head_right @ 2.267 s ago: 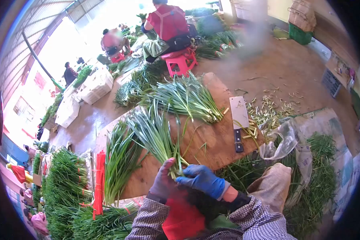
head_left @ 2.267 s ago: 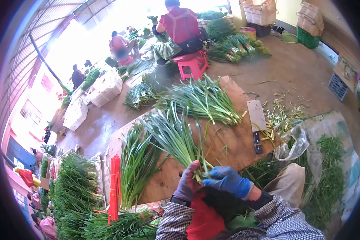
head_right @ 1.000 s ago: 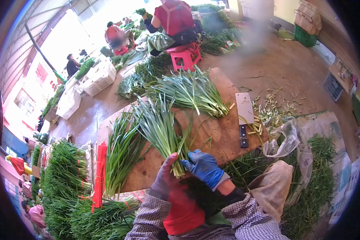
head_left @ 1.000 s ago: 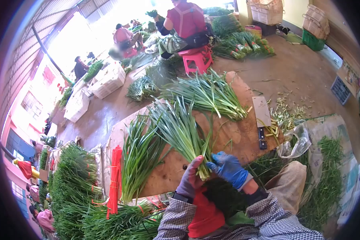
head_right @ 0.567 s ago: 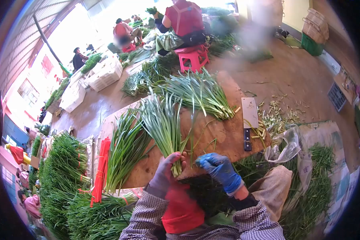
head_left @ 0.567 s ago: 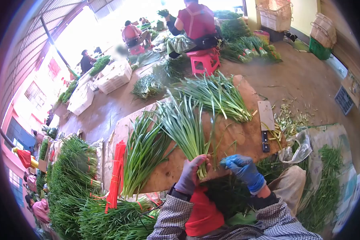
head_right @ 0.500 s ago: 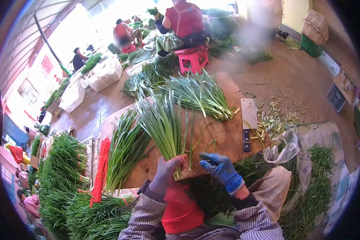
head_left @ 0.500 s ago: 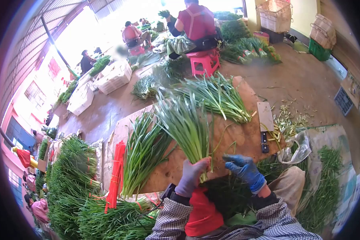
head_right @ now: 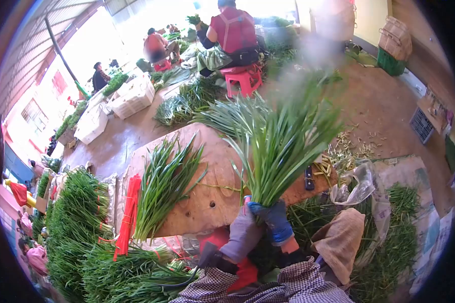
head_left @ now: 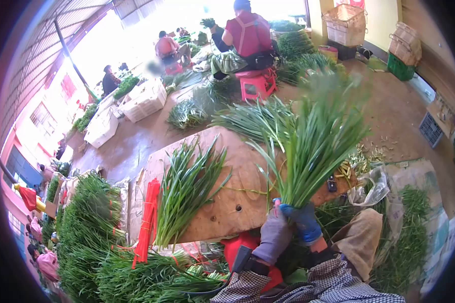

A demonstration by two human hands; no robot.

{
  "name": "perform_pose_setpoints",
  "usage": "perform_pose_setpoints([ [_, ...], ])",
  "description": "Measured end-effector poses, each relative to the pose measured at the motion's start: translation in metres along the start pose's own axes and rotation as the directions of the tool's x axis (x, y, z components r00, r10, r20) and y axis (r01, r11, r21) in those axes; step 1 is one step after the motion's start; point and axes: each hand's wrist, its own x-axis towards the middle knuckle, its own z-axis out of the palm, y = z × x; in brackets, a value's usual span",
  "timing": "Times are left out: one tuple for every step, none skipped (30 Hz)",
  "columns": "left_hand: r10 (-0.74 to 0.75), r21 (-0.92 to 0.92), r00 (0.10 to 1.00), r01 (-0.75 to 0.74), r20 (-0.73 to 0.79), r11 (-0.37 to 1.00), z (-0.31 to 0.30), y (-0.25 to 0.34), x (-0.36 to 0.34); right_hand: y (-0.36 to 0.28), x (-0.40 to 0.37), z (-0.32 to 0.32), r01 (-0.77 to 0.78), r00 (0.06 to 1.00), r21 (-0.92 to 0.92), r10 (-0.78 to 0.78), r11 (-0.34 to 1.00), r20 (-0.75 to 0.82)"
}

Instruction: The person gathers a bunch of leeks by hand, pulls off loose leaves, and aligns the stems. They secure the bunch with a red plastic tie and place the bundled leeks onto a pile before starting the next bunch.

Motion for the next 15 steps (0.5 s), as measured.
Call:
perform_pose_setpoints([
  [-0.040,-0.001,0.996,0.040,0.081,0.999,-0.009,0.015,-0.001,0.001,-0.003,-0.006,-0.014,0.999,0.123,0.019,0.992,-0.036],
  [-0.037,-0.004,0.996,0.038,0.081,0.999,-0.013,0.021,-0.006,-0.002,-0.004,-0.012,-0.012,0.999,0.120,0.017,0.993,-0.038],
  [0.037,-0.146,0.996,-0.024,0.086,0.989,-0.016,0.024,-0.010,-0.007,-0.003,-0.020,-0.025,0.999,0.113,0.030,0.993,-0.041],
  [0.110,-0.285,0.991,-0.083,0.081,0.955,-0.018,0.026,-0.013,-0.013,-0.004,-0.026,-0.039,0.998,0.106,0.044,0.994,-0.044],
  [0.111,-0.457,0.982,-0.029,0.155,0.889,-0.019,0.022,-0.017,-0.019,-0.006,-0.033,-0.036,0.998,0.103,0.041,0.994,-0.044],
  [0.113,-0.461,0.982,-0.030,0.153,0.887,-0.032,0.023,-0.016,-0.026,-0.009,-0.040,-0.119,0.993,0.223,0.114,0.967,0.035],
  [0.016,-0.676,0.964,0.175,0.266,0.716,-0.051,0.027,-0.016,-0.033,-0.013,-0.046,-0.206,0.977,0.334,0.176,0.920,0.117],
  [-0.037,-0.803,0.916,0.370,0.400,0.467,-0.065,0.026,-0.015,-0.043,-0.016,-0.050,-0.200,0.979,0.334,0.173,0.921,0.108],
  [-0.058,-0.795,0.905,0.399,0.421,0.456,-0.069,0.014,-0.015,-0.052,-0.018,-0.052,-0.191,0.975,0.256,0.154,0.948,0.159],
  [-0.061,-0.792,0.904,0.402,0.423,0.459,-0.067,0.001,-0.011,-0.059,-0.022,-0.052,-0.184,0.966,0.176,0.144,0.967,0.217],
  [0.003,-0.793,0.859,0.471,0.512,0.386,-0.064,-0.011,-0.006,-0.065,-0.029,-0.048,-0.189,0.964,0.180,0.147,0.965,0.221],
  [0.078,-0.782,0.806,0.538,0.587,0.315,-0.066,-0.017,-0.001,-0.071,-0.037,-0.040,-0.106,0.952,-0.010,0.105,0.994,0.287],
  [-0.001,-0.695,0.740,0.631,0.672,0.345,-0.084,-0.010,0.010,-0.073,-0.042,-0.034,-0.004,0.932,-0.194,0.074,0.981,0.354],
  [0.005,-0.692,0.738,0.631,0.675,0.350,-0.094,-0.010,0.018,-0.069,-0.046,-0.031,-0.003,0.935,-0.194,0.071,0.981,0.347],
  [0.136,-0.813,0.806,0.550,0.577,0.188,-0.102,-0.011,0.025,-0.060,-0.052,-0.028,0.039,0.871,-0.213,0.071,0.976,0.485],
])
